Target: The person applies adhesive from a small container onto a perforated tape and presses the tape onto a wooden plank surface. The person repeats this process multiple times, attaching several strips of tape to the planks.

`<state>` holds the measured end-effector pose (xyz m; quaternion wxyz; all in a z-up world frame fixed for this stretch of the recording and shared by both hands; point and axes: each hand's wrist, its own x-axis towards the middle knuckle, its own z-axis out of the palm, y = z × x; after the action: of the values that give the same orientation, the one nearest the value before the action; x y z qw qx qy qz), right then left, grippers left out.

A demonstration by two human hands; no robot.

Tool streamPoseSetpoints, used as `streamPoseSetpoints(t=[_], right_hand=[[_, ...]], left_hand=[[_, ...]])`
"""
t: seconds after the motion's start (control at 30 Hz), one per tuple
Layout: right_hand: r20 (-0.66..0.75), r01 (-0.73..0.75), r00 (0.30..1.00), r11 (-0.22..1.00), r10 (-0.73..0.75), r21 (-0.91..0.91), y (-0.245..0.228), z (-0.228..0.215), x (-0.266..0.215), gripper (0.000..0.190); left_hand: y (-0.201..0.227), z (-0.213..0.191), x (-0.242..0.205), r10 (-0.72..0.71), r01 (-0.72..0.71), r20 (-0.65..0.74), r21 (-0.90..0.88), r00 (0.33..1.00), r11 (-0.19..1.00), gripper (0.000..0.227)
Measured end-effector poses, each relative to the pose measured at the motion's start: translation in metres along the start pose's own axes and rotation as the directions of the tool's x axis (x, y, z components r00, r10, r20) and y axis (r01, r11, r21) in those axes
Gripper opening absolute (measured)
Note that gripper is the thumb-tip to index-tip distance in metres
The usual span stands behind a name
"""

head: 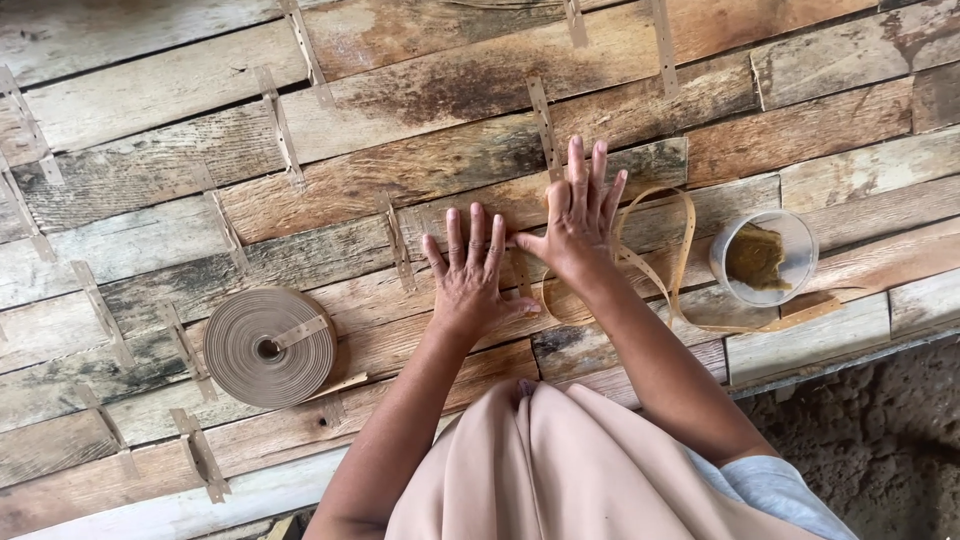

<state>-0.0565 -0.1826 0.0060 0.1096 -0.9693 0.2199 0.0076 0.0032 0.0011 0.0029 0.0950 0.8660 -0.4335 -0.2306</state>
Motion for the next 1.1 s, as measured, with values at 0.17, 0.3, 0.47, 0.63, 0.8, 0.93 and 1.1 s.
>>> streamPoseSetpoints(t=[0.17, 0.3, 0.47, 0.63, 0.8, 0.93, 1.1], right_hand=[[0.006, 0.044, 0.999, 0.998, -0.044, -0.045, -0.006, -0.008, -0.022, 0.078], [0.021, 0.074, 0.997, 0.993, -0.073, -0.092, -0.010, -0.010, -0.040, 0.076], [0.035, 0.106, 0.994, 0.985, -0.102, -0.139, -0.012, -0.014, -0.060, 0.078], [0.035, 0.127, 0.992, 0.981, -0.123, -0.147, -0.012, -0.019, -0.089, 0.080], [0.075, 0.063, 0.995, 0.993, -0.070, 0.099, -0.011, -0.045, -0.113, 0.086], [-0.113, 0.044, 0.993, 0.818, 0.025, 0.573, 0.021, -0.099, -0.111, 0.067], [-0.303, 0.085, 0.876, 0.498, 0.376, 0.863, 0.058, -0.140, -0.122, 0.029]], left_hand=[[0.002, -0.008, -0.002, 0.020, -0.020, -0.024, 0.008, 1.000, 1.000, 0.138], [0.002, -0.009, -0.003, 0.018, -0.018, -0.003, 0.010, 1.000, 1.000, 0.134], [0.003, -0.016, -0.003, 0.023, -0.023, 0.028, -0.013, 0.999, 1.000, 0.140], [0.000, -0.022, -0.005, 0.044, -0.038, 0.040, -0.127, 0.998, 0.991, 0.143], [-0.012, 0.002, -0.001, -0.014, -0.056, -0.164, -0.414, 0.986, 0.909, 0.080], [0.012, -0.004, 0.021, -0.069, -0.107, -0.438, -0.364, 0.896, 0.925, 0.056], [0.059, -0.003, 0.075, 0.050, -0.044, -0.475, 0.024, 0.878, 0.999, 0.064]])
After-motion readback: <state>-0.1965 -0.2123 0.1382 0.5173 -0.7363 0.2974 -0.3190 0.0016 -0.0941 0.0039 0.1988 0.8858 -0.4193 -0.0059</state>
